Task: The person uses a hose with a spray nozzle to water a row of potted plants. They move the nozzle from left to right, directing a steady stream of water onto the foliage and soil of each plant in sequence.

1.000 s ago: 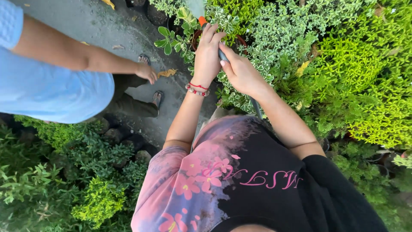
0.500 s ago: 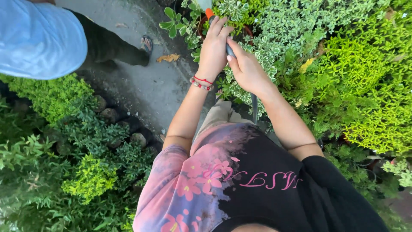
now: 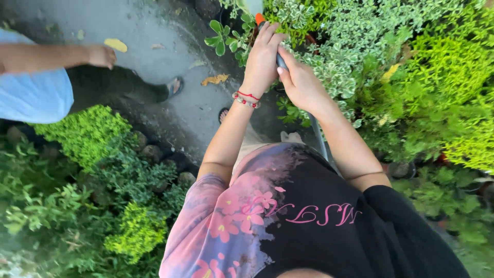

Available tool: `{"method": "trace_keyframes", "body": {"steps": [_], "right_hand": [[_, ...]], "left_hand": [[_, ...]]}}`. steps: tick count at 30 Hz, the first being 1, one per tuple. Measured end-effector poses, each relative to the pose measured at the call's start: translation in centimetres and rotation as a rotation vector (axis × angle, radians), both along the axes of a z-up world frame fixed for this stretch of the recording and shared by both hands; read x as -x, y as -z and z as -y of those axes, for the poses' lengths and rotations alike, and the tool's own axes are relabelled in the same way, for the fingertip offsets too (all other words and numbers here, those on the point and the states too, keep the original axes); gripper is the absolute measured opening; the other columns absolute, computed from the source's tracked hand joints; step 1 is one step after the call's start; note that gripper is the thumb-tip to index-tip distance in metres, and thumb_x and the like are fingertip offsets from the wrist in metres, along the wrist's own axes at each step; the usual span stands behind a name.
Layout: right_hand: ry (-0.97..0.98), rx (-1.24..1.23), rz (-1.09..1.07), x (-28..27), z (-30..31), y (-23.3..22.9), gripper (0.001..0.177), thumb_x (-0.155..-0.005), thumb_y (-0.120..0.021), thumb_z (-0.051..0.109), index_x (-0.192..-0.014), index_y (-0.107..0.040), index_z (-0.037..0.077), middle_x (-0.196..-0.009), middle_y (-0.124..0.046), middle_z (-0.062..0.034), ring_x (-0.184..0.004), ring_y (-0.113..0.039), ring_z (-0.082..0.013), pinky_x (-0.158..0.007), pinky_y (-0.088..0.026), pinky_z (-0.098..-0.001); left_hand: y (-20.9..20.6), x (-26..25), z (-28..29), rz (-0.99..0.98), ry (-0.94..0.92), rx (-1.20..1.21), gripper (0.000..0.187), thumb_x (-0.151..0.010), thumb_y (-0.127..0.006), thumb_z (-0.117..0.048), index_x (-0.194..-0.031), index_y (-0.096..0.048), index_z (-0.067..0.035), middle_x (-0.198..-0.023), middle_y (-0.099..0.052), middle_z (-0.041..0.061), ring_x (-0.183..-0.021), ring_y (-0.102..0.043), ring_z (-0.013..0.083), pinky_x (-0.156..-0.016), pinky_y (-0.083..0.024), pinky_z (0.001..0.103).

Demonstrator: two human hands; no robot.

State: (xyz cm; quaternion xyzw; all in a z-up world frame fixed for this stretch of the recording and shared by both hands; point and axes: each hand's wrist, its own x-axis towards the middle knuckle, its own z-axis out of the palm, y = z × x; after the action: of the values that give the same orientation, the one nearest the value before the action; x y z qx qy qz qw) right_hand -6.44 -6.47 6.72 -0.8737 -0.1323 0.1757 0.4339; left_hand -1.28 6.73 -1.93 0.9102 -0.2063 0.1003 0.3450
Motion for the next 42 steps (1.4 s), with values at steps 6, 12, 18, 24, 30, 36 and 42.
{"method": "trace_keyframes", "body": {"steps": [6, 12, 18, 24, 30, 36, 42], "right_hand": [[0.087, -0.022, 0.099, -2.0, -7.3, 2.1, 0.048, -0.099, -0.038, 0.018, -0.143, -0.032, -0.001, -0.111, -0.063, -0.0251, -0.092, -0.061, -0.0398, -0.077, -0.044, -0.0461], [0.189, -0.048, -0.021, -3.7, -14.5, 3.0, 0.052, -0.1, -0.037, 0.019, -0.147, -0.026, -0.001, -0.11, -0.062, -0.0233, -0.093, -0.061, -0.0343, -0.075, -0.045, -0.0427], [0.208, -0.111, -0.067, -5.4, -19.1, 4.2, 0.054, -0.099, -0.035, 0.016, -0.15, -0.02, 0.004, -0.11, -0.063, -0.0176, -0.099, -0.059, -0.0303, -0.085, -0.043, -0.0382], [0.209, -0.189, -0.122, -8.1, -21.3, 3.7, 0.057, -0.098, -0.036, 0.02, -0.152, -0.02, 0.011, -0.101, -0.063, -0.0062, -0.061, -0.05, -0.0181, -0.061, -0.039, -0.0327], [0.13, -0.33, -0.167, -12.6, -22.5, 2.0, 0.055, -0.101, -0.035, 0.015, -0.153, -0.015, 0.009, -0.092, -0.059, -0.0103, -0.053, -0.046, -0.0151, -0.047, -0.037, -0.0294], [0.08, -0.381, -0.299, -18.1, -23.7, -0.6, 0.057, -0.103, -0.033, 0.014, -0.154, -0.009, 0.012, -0.087, -0.054, -0.0101, -0.048, -0.036, -0.0125, -0.042, -0.033, -0.0273], [0.043, -0.417, -0.295, -22.4, -23.7, 0.6, 0.055, -0.103, -0.034, 0.011, -0.153, -0.013, 0.013, -0.092, -0.055, -0.0089, -0.05, -0.041, -0.0118, -0.042, -0.038, -0.0257]], "left_hand": [[0.3, -3.0, -7.3, -0.023, 0.099, 0.016, 0.036, -0.082, -0.068, 0.004, -0.116, -0.059, -0.004, -0.136, -0.045, 0.019, -0.136, -0.03, 0.04, -0.109, -0.041, 0.054], [1.9, -6.0, -14.2, -0.074, 0.213, -0.019, 0.037, -0.088, -0.065, 0.001, -0.123, -0.057, -0.004, -0.14, -0.04, 0.018, -0.138, -0.027, 0.037, -0.111, -0.038, 0.054], [0.8, -8.1, -19.1, -0.134, 0.262, -0.023, 0.043, -0.076, -0.063, 0.008, -0.118, -0.059, -0.002, -0.139, -0.042, 0.021, -0.136, -0.029, 0.0409, -0.111, -0.037, 0.055], [0.5, -10.6, -21.8, -0.068, 0.259, 0.056, 0.035, -0.081, -0.064, 0.005, -0.114, -0.06, -0.003, -0.138, -0.041, 0.022, -0.136, -0.028, 0.0416, -0.111, -0.037, 0.056], [-0.4, -14.3, -23.8, -0.069, 0.184, 0.074, 0.046, -0.079, -0.062, 0.01, -0.122, -0.057, -0.005, -0.143, -0.036, 0.017, -0.139, -0.023, 0.0376, -0.111, -0.039, 0.057], [-1.5, -18.7, -25.1, -0.026, 0.115, 0.073, 0.04, -0.082, -0.062, 0.01, -0.12, -0.058, -0.004, -0.141, -0.039, 0.019, -0.138, -0.025, 0.0377, -0.111, -0.039, 0.055], [-1.4, -22.2, -25.4, -0.004, 0.053, 0.061, 0.038, -0.083, -0.062, 0.01, -0.118, -0.058, -0.004, -0.141, -0.039, 0.019, -0.138, -0.025, 0.0381, -0.11, -0.04, 0.057]]}}
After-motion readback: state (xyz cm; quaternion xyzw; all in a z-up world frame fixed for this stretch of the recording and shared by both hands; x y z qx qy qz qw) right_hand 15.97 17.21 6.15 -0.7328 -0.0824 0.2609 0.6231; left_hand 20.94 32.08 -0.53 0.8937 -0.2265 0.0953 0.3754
